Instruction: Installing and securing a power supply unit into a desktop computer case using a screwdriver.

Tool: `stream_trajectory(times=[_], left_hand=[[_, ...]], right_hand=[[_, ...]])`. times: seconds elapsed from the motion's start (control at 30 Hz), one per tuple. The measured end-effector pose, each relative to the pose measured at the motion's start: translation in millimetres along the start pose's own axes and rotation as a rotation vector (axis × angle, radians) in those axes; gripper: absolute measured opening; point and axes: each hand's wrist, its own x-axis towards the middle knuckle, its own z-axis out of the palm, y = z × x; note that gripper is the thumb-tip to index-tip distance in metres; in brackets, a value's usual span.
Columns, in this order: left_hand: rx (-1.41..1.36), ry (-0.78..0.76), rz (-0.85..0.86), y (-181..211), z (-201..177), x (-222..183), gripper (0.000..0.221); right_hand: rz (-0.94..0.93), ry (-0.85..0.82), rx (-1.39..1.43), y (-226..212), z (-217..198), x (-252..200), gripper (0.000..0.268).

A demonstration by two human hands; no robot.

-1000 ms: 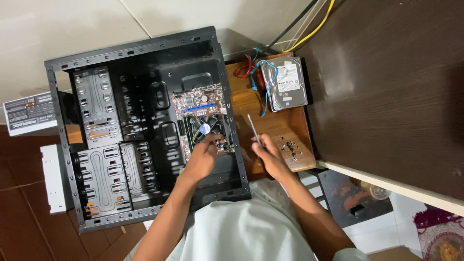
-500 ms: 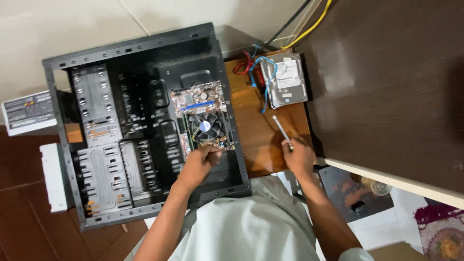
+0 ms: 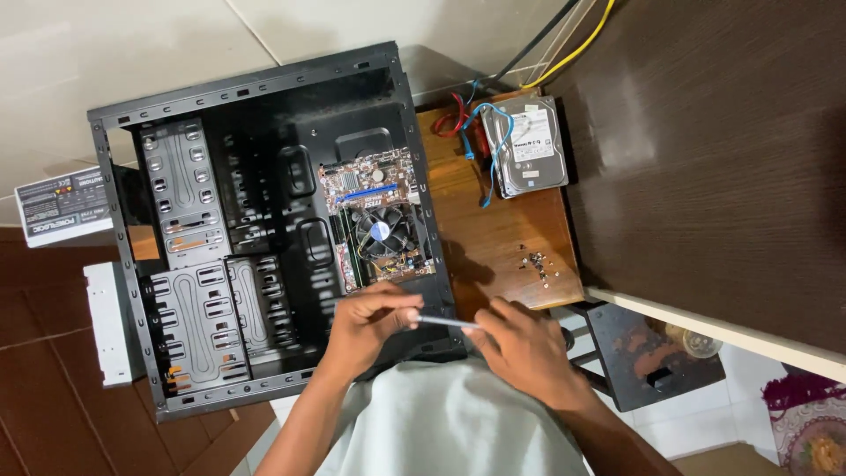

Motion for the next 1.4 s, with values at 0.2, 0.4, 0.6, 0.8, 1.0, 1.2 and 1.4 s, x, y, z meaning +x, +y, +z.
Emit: stream_trajectory(times=[0.2,0.4,0.6,0.8,1.0,1.2,1.4], left_hand=[[-0.137,0.108,-0.004,-6.7,-5.7,-18.9,0.015],[-0.142,0.180,0.027,-9.5,-12.8,-34.8,0.018],[-0.278,0.383,0.097,-21.1,-10.4,-41.2,0.020],[-0.666,0.361,-0.106,-52.0,3.4,-47.8,0.012],[-0.735,0.462,-0.259,-74.3,-7.9,-59.1,0.029],[-0.203,0.546,-0.240,-38.9,-1.7,-47.3,0.023],[-0.831,0.403,-0.127,-33.3,-16.8,-33.3,0.016]], right_hand=[[-0.041,0.029,-0.055,-21.2,9.6,0.0,0.029],[-0.092,0.104,-0.125,-29.0,0.1,-0.5,0.026],[-0.139,0.066,0.063,-46.8,-15.4,6.1,0.027],[-0.424,0.386,0.244,-91.9,-8.0,30.5,0.016],[-0.448,0.426,-0.016,-104.2,-10.0,33.2,0.028],[-0.301,0.086,0.098,-118.1,-40.5,24.2,0.019],[-0.218,0.004,0.189,-103.6,-44.7,21.2,0.022]])
